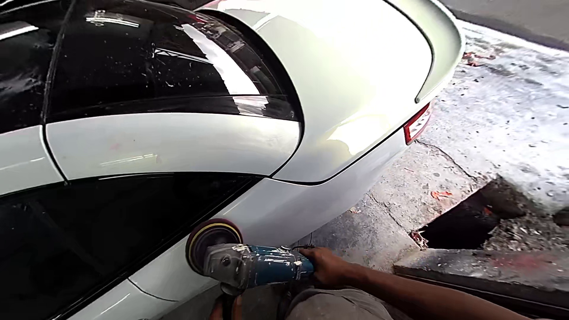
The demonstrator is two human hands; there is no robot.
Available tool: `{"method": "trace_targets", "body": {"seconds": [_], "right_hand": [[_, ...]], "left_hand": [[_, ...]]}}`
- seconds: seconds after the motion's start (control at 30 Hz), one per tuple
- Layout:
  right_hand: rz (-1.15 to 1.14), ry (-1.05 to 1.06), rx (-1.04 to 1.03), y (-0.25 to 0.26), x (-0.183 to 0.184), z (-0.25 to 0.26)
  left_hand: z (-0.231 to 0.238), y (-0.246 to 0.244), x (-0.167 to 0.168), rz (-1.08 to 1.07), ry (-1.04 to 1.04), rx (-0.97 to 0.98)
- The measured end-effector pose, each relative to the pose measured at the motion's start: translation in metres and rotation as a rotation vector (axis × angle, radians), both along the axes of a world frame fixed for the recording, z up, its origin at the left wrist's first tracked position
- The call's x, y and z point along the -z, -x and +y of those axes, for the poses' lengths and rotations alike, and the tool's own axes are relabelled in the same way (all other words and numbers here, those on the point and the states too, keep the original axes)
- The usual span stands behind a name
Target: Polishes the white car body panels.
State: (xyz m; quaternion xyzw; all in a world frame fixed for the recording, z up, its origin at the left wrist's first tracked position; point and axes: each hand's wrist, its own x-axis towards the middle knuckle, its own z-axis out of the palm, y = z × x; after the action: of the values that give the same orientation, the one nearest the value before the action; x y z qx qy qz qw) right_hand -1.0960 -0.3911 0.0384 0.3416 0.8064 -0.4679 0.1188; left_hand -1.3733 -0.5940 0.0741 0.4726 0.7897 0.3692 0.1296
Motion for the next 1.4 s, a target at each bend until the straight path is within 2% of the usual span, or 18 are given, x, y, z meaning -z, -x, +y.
{"method": "trace_targets", "body": {"seconds": [0.13, 0.27, 0.43, 0.57, 0.73, 0.87, 1.07, 1.23, 1.4], "right_hand": [[0.101, 0.137, 0.283, -0.080, 0.021, 0.004], [0.185, 0.265, 0.524, -0.122, 0.025, 0.019], [0.317, 0.352, 0.637, -0.115, 0.025, 0.059], [0.384, 0.355, 0.629, -0.092, 0.014, 0.090], [0.411, 0.299, 0.551, -0.045, 0.003, 0.104], [0.444, 0.266, 0.570, -0.008, -0.009, 0.083], [0.406, 0.117, 0.479, 0.073, -0.044, 0.067], [0.394, -0.038, 0.313, 0.143, -0.087, 0.065], [0.292, -0.137, 0.113, 0.227, -0.164, 0.068]], "left_hand": [[0.063, -0.057, -0.017, 0.031, 0.005, 0.133], [0.137, -0.094, -0.052, 0.141, -0.002, 0.251], [0.212, -0.096, -0.093, 0.266, -0.016, 0.342], [0.239, -0.078, -0.104, 0.324, -0.051, 0.350], [0.232, -0.029, -0.104, 0.351, -0.108, 0.332], [0.221, 0.012, -0.114, 0.342, -0.147, 0.358], [0.180, 0.103, -0.127, 0.319, -0.196, 0.296], [0.147, 0.179, -0.146, 0.377, -0.316, 0.199], [0.122, 0.255, -0.186, 0.469, -0.364, 0.044]]}}
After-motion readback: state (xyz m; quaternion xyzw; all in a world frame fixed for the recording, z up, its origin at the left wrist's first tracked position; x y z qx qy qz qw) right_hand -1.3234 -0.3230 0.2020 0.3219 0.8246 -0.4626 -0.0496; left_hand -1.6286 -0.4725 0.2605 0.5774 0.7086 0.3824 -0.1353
